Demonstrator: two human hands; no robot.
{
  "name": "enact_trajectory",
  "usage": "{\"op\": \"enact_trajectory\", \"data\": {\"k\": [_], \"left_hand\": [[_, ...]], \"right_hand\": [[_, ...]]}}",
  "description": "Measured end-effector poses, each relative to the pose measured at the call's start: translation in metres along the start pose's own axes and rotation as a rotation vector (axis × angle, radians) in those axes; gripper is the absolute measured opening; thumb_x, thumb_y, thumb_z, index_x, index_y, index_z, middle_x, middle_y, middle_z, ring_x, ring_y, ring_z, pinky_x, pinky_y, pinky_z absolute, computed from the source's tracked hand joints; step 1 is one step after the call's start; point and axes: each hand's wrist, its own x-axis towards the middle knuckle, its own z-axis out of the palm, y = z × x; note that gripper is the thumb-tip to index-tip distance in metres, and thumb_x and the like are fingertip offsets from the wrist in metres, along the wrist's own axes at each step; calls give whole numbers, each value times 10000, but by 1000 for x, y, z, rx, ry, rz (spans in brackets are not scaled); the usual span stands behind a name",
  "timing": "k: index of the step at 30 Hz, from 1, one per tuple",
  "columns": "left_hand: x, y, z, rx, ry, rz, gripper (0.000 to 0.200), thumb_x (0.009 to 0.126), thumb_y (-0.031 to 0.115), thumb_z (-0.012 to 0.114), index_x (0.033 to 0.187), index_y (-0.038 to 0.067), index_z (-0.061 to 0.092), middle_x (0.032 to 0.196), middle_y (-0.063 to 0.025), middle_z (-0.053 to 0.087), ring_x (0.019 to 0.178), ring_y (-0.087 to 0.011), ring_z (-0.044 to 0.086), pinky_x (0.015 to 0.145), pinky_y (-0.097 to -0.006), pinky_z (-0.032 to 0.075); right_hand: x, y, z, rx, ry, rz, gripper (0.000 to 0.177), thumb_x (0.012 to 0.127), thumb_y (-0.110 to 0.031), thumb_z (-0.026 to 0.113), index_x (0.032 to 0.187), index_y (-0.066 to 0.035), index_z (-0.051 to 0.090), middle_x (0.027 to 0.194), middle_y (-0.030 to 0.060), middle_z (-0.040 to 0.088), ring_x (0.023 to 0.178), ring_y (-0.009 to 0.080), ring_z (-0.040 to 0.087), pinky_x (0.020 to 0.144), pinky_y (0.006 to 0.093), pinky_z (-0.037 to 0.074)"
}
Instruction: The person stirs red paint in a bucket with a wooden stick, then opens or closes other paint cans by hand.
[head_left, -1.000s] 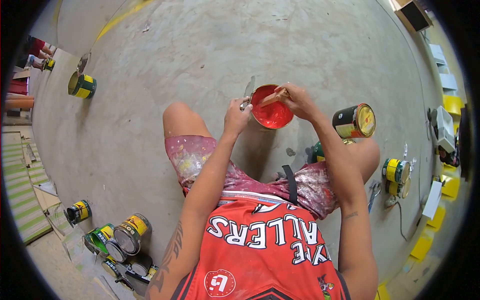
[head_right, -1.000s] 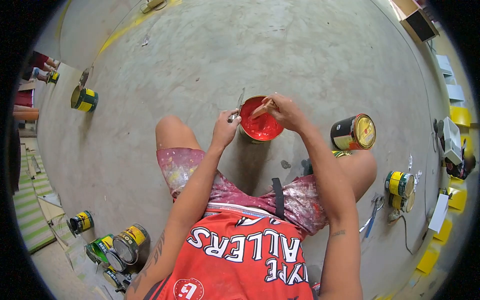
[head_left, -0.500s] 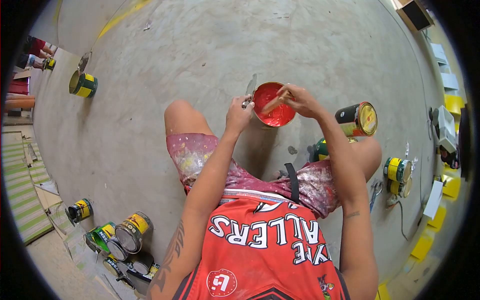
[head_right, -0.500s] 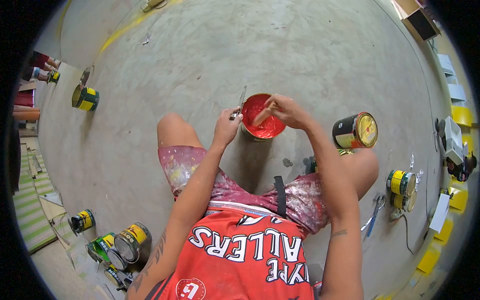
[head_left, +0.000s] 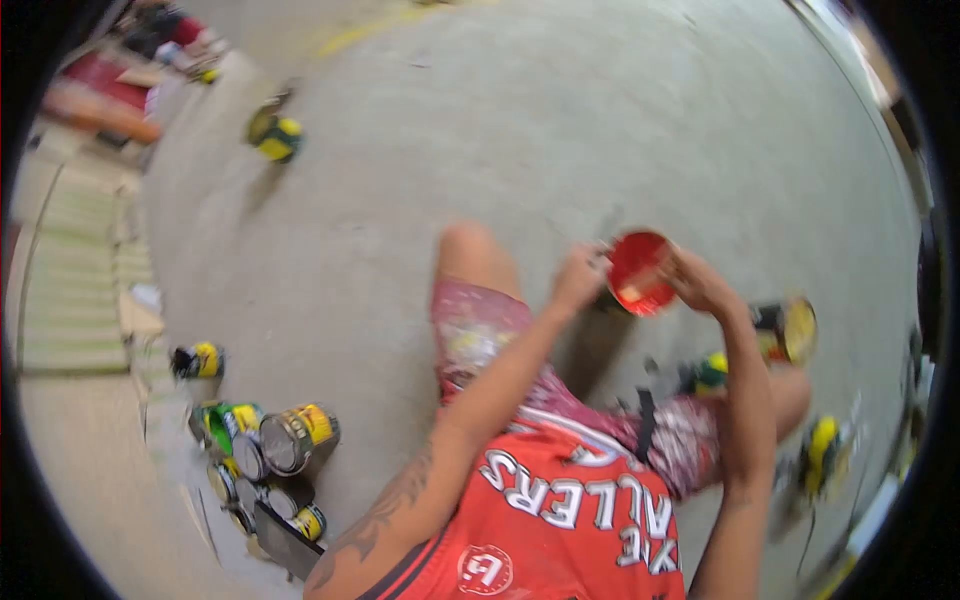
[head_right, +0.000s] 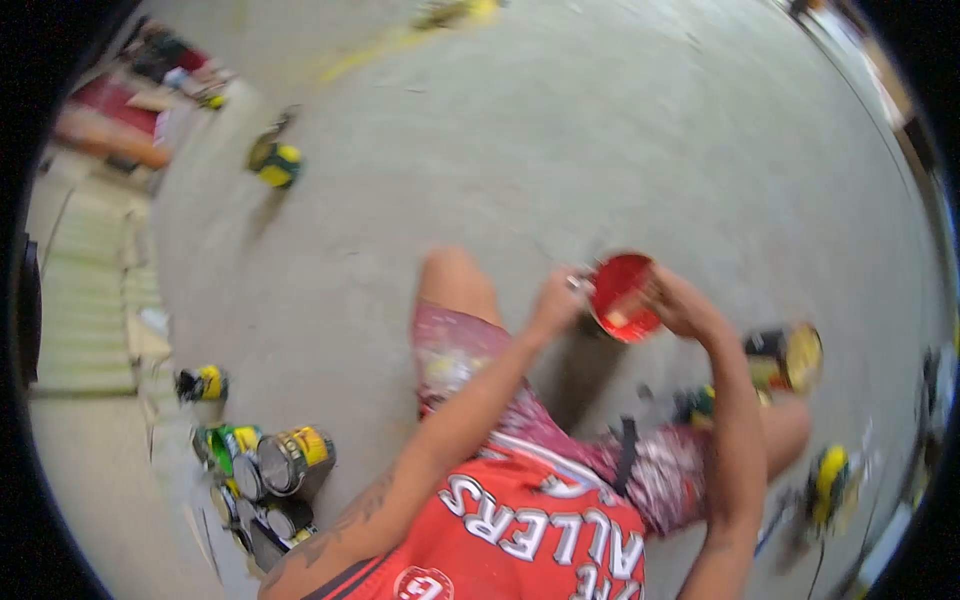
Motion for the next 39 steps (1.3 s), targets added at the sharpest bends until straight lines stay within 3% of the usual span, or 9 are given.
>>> {"op": "enact_trajectory", "data": {"k": [4,8,12,14,22,24,31,35,39], "left_hand": [[-1,10,-7,64,-32,-20,335,936,238,664,1243,109,702,1223,-167,643,1128,-376,643,985,-463,520],[-1,10,-4,81,-24,-24,355,944,255,664,1266,110,693,1218,-159,641,1117,-355,651,985,-452,517],[-1,11,-6,97,-31,-41,350,949,251,669,1268,110,695,1219,-145,643,1128,-329,654,997,-436,514],[-4,7,-6,77,-21,-12,362,952,286,635,1276,129,683,1233,-167,623,1151,-389,635,992,-491,512],[-4,21,-11,112,-53,-37,376,953,289,623,1292,135,669,1241,-162,616,1163,-388,626,987,-493,513],[-4,20,-11,118,-36,-19,374,954,289,619,1291,135,669,1240,-163,617,1162,-389,626,987,-493,512],[-1,21,-9,140,-31,-47,367,962,282,644,1294,129,677,1224,-151,626,1170,-369,633,992,-467,512],[-2,23,-6,159,-21,-51,375,962,282,639,1302,128,672,1230,-149,625,1170,-367,634,991,-464,514],[0,23,-9,214,-48,-39,404,971,306,605,1335,136,650,1278,-154,621,1182,-369,631,999,-467,513]], "right_hand": [[0,5,-24,-192,71,103,180,998,-100,575,1149,-4,591,1066,217,670,1014,415,644,881,471,515],[11,-5,3,-124,277,-95,185,976,-50,579,1158,-14,595,1045,206,674,1031,427,644,861,458,522],[4,-18,6,31,201,-86,216,969,-54,606,1183,-26,608,1056,210,667,1030,406,658,874,443,534],[-4,-11,-6,35,5,118,197,976,-62,608,1168,-22,608,1097,225,660,1016,397,660,882,440,534],[10,-7,1,-233,282,-81,186,977,-124,632,1119,-5,614,1052,229,692,977,426,660,863,460,531],[6,-20,10,47,153,-24,184,974,-122,628,1117,-5,616,1071,235,689,1012,433,653,881,473,525],[2,6,-23,-241,152,98,183,948,-55,622,1122,1,623,999,207,698,949,376,689,838,447,540],[17,-3,-1,-201,298,-129,163,945,-48,633,1100,-2,621,1007,218,689,930,381,684,823,445,542],[13,-7,1,41,134,-112,164,964,-102,638,1100,-11,623,1017,209,680,984,419,660,846,467,535]]}}
